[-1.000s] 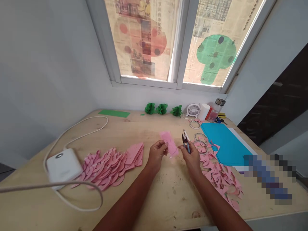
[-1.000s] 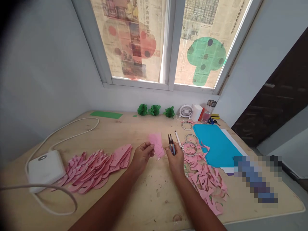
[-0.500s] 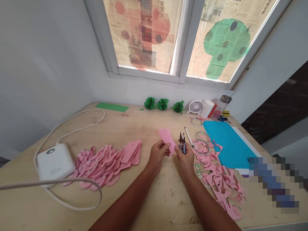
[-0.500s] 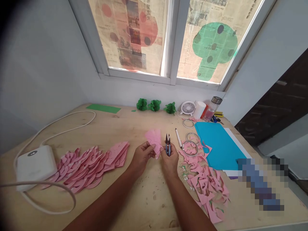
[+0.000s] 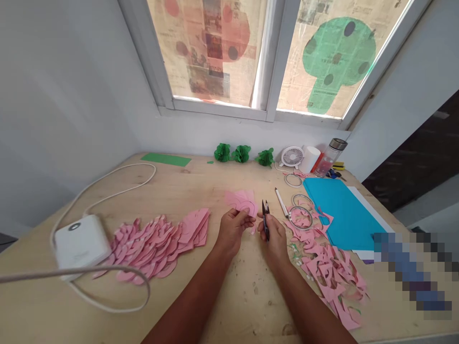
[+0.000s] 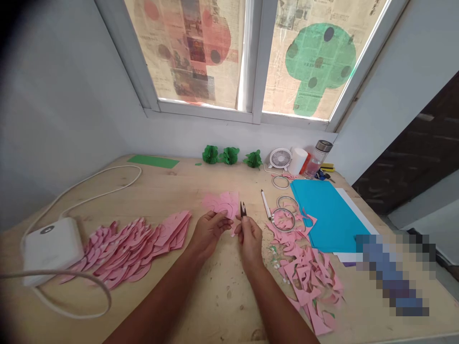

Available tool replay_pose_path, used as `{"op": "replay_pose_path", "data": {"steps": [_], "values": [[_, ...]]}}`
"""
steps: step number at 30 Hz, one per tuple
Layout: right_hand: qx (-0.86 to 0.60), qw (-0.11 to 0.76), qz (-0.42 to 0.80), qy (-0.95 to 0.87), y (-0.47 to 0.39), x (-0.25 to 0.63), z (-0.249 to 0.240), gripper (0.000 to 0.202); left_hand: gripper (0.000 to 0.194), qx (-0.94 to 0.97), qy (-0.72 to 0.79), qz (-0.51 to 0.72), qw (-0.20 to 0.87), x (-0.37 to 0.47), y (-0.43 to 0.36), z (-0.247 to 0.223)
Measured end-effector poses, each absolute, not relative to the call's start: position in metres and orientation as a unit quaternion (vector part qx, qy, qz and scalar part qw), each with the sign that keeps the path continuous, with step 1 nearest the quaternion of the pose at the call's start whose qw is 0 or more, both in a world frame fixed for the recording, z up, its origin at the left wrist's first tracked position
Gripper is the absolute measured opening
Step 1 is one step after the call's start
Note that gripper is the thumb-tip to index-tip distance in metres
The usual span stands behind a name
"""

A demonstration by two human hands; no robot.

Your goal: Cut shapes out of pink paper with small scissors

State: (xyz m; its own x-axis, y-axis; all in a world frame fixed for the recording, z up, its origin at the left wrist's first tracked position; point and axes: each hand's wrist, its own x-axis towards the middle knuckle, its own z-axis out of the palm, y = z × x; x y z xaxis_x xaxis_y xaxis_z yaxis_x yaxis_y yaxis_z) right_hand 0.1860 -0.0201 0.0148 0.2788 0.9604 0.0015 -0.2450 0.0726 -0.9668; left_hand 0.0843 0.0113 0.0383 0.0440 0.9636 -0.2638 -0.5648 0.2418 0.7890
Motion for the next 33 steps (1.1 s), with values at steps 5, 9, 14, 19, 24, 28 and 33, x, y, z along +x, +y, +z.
{"op": "replay_pose_path", "data": {"steps": [5,9,14,19,24,28,33], "values": [[-0.469,0.642,0.500,-0.342,-0.023,0.182,0.014,0.039,0.023,0.219,0.386,0.596,0.670,0.089,0.013,0.039],[-0.454,0.646,0.526,-0.317,-0.023,0.180,0.014,0.036,0.025,0.196,0.378,0.632,0.648,0.096,0.017,0.035],[-0.414,0.642,0.572,-0.298,-0.022,0.177,0.012,0.035,0.026,0.195,0.353,0.648,0.647,0.096,0.018,0.032],[-0.381,0.627,0.617,-0.285,-0.023,0.174,0.010,0.032,0.025,0.193,0.359,0.660,0.631,0.095,0.017,0.033],[-0.352,0.623,0.635,-0.291,-0.024,0.172,0.009,0.029,0.028,0.189,0.379,0.659,0.621,0.096,0.014,0.033],[-0.349,0.621,0.634,-0.301,-0.025,0.172,0.009,0.027,0.028,0.181,0.365,0.670,0.621,0.097,0.010,0.035],[-0.352,0.614,0.635,-0.310,-0.025,0.170,0.009,0.026,0.028,0.187,0.361,0.649,0.643,0.097,0.005,0.040]]}}
